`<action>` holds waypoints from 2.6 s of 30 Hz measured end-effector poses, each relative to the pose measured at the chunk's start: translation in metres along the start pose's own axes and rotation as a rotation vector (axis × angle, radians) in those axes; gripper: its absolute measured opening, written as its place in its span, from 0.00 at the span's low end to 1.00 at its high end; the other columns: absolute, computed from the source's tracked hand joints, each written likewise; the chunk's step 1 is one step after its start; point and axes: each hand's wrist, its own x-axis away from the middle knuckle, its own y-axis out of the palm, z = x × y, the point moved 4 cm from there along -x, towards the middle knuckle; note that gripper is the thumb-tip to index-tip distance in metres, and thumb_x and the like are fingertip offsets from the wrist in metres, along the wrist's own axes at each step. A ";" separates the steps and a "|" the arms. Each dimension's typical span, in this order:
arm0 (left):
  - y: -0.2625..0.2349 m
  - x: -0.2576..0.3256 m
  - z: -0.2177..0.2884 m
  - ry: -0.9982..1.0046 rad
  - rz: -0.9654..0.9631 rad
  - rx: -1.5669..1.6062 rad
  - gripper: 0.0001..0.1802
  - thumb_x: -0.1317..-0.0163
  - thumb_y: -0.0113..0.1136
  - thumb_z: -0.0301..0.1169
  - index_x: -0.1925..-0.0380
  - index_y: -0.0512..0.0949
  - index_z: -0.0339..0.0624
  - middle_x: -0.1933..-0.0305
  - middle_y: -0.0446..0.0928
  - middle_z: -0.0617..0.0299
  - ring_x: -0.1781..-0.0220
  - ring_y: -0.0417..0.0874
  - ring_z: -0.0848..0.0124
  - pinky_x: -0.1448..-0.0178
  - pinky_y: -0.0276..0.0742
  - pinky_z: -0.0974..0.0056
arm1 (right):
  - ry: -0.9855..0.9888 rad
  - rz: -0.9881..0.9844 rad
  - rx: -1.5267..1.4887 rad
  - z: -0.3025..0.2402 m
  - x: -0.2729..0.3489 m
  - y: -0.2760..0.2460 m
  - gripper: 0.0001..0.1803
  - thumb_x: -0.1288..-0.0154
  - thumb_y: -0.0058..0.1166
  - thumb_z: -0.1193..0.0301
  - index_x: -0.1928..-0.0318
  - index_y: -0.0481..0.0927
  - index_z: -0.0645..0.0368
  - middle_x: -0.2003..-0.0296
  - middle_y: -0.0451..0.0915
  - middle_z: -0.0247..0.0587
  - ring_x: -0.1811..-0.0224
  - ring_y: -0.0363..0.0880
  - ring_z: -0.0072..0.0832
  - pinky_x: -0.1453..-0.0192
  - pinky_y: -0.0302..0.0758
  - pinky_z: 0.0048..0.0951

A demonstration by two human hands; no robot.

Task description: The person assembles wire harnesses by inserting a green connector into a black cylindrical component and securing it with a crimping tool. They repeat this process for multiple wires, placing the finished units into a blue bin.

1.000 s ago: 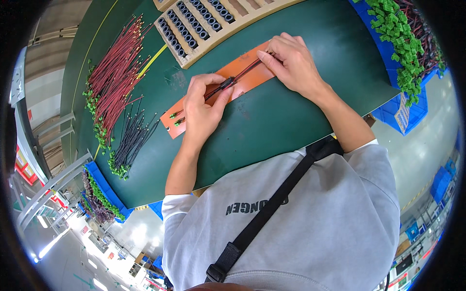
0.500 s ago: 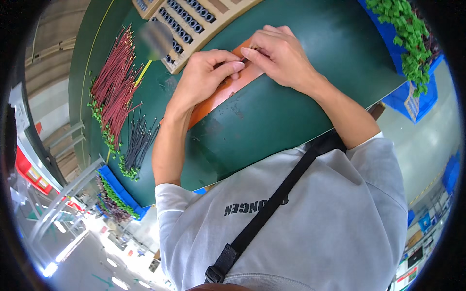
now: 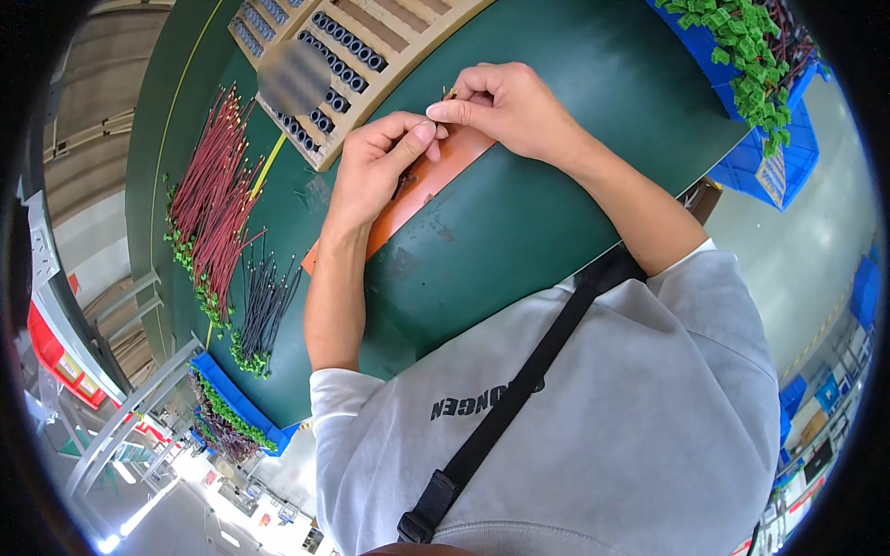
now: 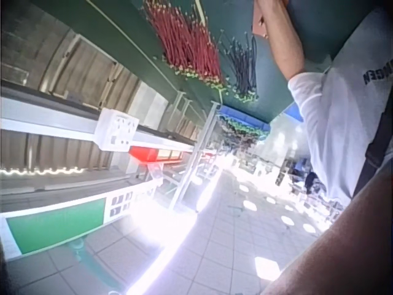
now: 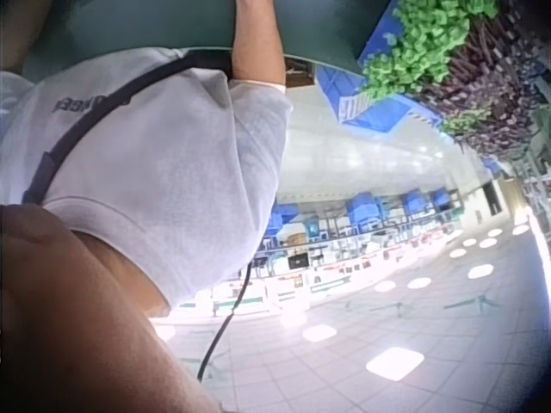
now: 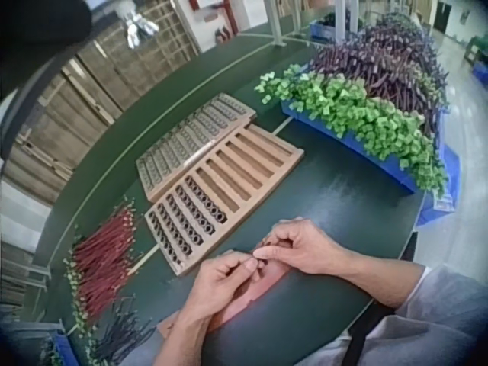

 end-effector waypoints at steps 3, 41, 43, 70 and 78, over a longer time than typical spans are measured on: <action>0.000 -0.001 0.000 0.001 0.000 0.014 0.11 0.24 0.61 0.32 0.62 0.86 0.35 0.65 0.84 0.65 0.64 0.77 0.79 0.59 0.72 0.71 | 0.001 -0.004 0.027 0.000 0.000 0.000 0.18 0.33 0.71 0.60 0.70 0.85 0.62 0.78 0.77 0.34 0.76 0.69 0.19 0.72 0.66 0.29; -0.011 0.086 -0.001 0.160 0.388 -0.356 0.18 0.33 0.69 0.23 0.44 0.82 0.34 0.55 0.86 0.57 0.56 0.86 0.72 0.48 0.82 0.67 | -0.163 0.121 -0.067 -0.026 0.009 0.023 0.11 0.31 0.69 0.69 0.67 0.83 0.64 0.75 0.73 0.33 0.74 0.67 0.20 0.69 0.66 0.26; -0.010 0.087 -0.009 0.159 0.408 -0.266 0.16 0.32 0.68 0.24 0.45 0.82 0.34 0.56 0.86 0.53 0.57 0.87 0.66 0.49 0.82 0.63 | -0.300 0.123 -0.015 -0.036 0.013 0.025 0.10 0.31 0.68 0.70 0.65 0.83 0.65 0.74 0.74 0.34 0.73 0.69 0.20 0.68 0.67 0.25; -0.009 0.096 -0.007 0.337 0.378 -0.388 0.16 0.32 0.69 0.25 0.46 0.83 0.33 0.58 0.85 0.55 0.67 0.83 0.73 0.61 0.80 0.67 | 0.042 -0.058 -0.399 -0.033 0.008 0.044 0.11 0.21 0.59 0.68 0.55 0.86 0.65 0.69 0.80 0.29 0.68 0.72 0.14 0.61 0.72 0.20; -0.008 0.095 -0.007 0.416 0.450 -0.487 0.19 0.35 0.71 0.23 0.44 0.83 0.33 0.59 0.84 0.53 0.63 0.85 0.66 0.56 0.81 0.64 | 0.070 -0.100 -0.360 -0.036 0.011 0.050 0.18 0.19 0.54 0.64 0.60 0.88 0.65 0.70 0.84 0.33 0.68 0.76 0.18 0.59 0.74 0.24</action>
